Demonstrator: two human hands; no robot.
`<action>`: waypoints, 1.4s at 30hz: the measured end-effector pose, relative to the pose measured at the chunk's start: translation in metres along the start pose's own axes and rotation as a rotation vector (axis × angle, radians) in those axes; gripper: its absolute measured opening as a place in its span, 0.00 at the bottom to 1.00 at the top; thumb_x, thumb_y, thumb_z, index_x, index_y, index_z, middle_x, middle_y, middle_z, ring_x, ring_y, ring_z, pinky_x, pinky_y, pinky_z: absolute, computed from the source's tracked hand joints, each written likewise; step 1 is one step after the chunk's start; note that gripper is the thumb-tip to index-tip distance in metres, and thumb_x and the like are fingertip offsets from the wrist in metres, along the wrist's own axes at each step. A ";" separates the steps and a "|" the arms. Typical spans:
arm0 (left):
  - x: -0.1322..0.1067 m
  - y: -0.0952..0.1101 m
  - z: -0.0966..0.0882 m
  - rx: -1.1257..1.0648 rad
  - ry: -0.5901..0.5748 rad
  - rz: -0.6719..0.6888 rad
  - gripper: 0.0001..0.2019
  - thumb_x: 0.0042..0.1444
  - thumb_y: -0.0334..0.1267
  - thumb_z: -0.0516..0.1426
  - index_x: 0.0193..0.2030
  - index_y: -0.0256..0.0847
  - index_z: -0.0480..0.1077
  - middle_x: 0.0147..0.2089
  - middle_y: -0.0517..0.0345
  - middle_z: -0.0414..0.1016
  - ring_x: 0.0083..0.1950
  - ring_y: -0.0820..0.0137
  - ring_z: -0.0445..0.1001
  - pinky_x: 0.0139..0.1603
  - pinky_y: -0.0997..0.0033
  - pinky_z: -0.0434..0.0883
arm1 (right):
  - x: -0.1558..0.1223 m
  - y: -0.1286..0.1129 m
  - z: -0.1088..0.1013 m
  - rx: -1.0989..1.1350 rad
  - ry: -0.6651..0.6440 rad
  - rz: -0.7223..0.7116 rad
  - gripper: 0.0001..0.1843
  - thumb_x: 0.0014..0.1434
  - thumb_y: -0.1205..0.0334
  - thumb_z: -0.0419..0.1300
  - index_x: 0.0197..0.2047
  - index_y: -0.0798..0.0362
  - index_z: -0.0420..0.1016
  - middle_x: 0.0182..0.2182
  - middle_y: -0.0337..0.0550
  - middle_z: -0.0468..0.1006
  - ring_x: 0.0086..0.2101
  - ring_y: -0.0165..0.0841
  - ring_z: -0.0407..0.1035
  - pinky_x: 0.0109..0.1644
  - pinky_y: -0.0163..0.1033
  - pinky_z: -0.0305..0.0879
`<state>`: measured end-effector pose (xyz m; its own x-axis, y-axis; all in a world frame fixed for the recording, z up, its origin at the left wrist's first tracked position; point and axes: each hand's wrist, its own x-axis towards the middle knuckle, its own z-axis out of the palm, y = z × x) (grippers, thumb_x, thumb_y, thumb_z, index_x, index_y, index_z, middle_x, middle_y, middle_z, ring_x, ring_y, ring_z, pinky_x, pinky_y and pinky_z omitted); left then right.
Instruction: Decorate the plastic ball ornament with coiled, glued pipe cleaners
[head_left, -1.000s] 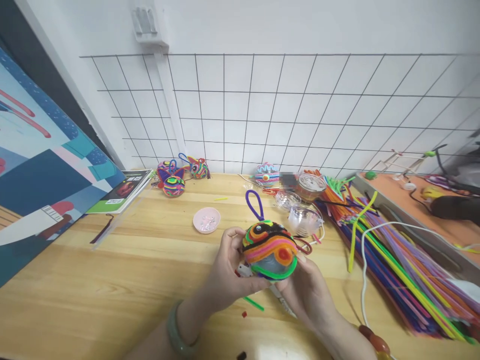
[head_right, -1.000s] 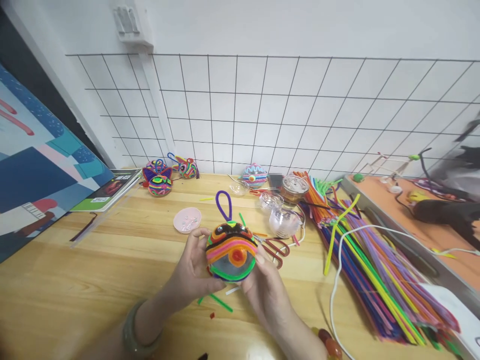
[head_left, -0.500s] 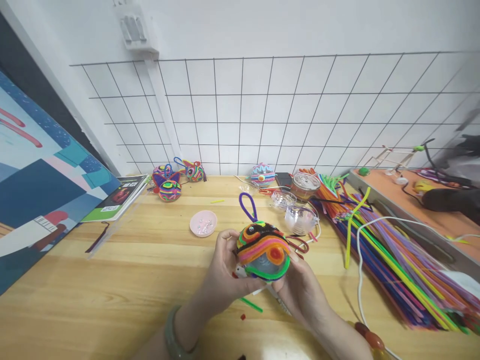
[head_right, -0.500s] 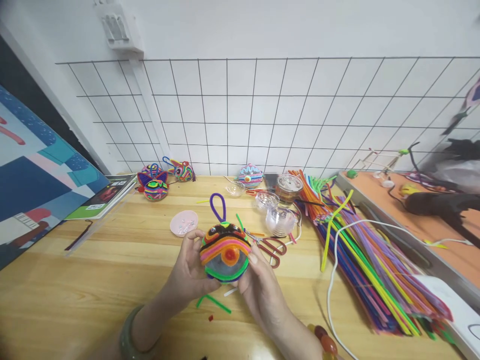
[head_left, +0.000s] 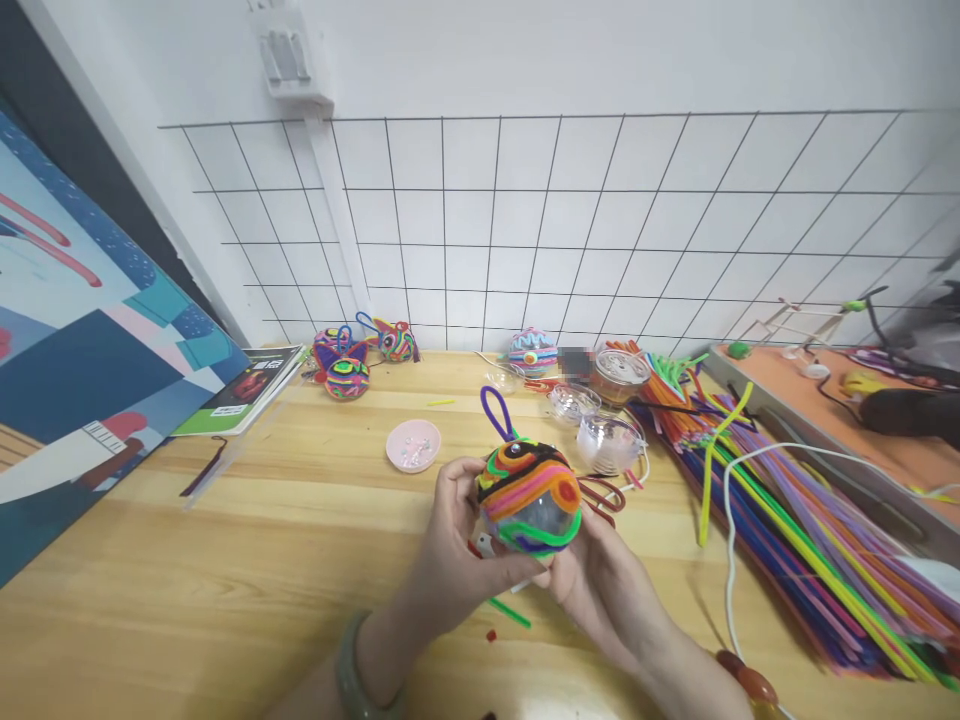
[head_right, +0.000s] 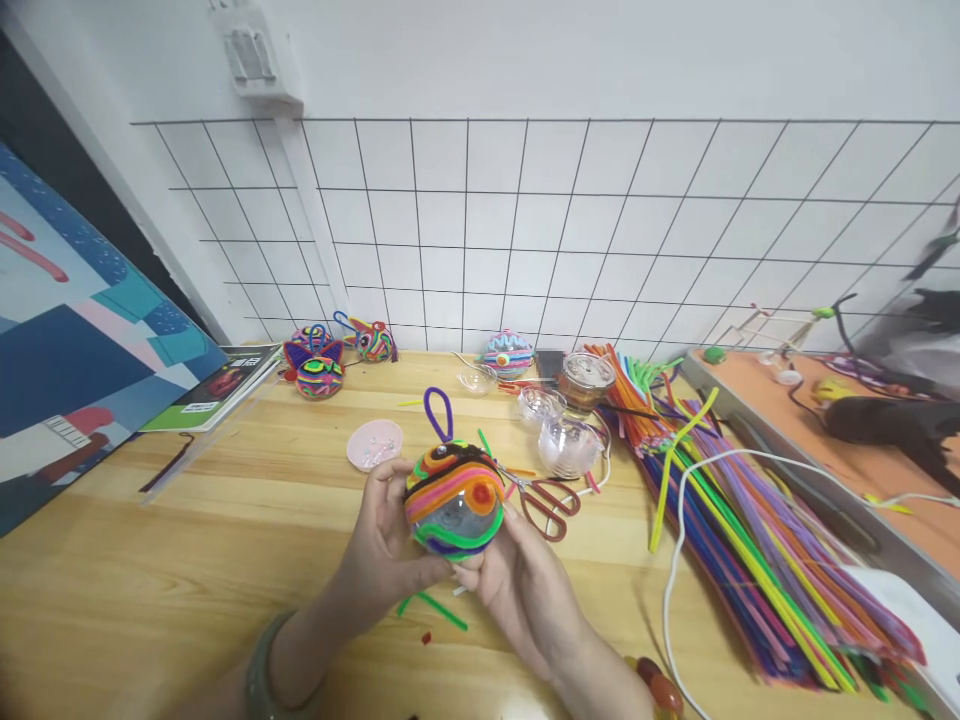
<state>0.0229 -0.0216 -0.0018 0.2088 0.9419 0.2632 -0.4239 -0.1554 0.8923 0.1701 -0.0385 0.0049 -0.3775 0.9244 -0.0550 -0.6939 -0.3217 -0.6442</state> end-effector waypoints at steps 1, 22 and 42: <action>0.000 0.001 0.000 0.017 0.007 0.003 0.35 0.38 0.29 0.70 0.50 0.48 0.56 0.52 0.54 0.68 0.51 0.64 0.71 0.50 0.66 0.69 | 0.000 0.000 -0.001 0.002 -0.011 0.004 0.16 0.61 0.49 0.59 0.46 0.49 0.77 0.41 0.45 0.83 0.36 0.36 0.77 0.40 0.39 0.70; 0.031 0.028 -0.035 -0.158 0.413 0.186 0.31 0.38 0.38 0.69 0.49 0.46 0.61 0.47 0.57 0.70 0.45 0.69 0.73 0.45 0.70 0.72 | 0.005 -0.016 -0.031 -1.673 0.219 -0.120 0.14 0.53 0.56 0.63 0.42 0.52 0.72 0.34 0.44 0.75 0.35 0.40 0.71 0.38 0.43 0.65; 0.022 0.023 -0.031 0.128 0.271 0.237 0.32 0.45 0.33 0.67 0.57 0.46 0.60 0.57 0.51 0.69 0.57 0.62 0.71 0.56 0.65 0.68 | 0.008 -0.043 -0.042 -1.595 0.271 -0.174 0.13 0.60 0.55 0.53 0.44 0.52 0.69 0.34 0.45 0.77 0.34 0.39 0.71 0.37 0.40 0.65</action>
<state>-0.0094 0.0053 0.0128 -0.1292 0.9173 0.3766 -0.3153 -0.3981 0.8615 0.2230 -0.0090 -0.0002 -0.1342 0.9874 0.0844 0.6552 0.1523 -0.7400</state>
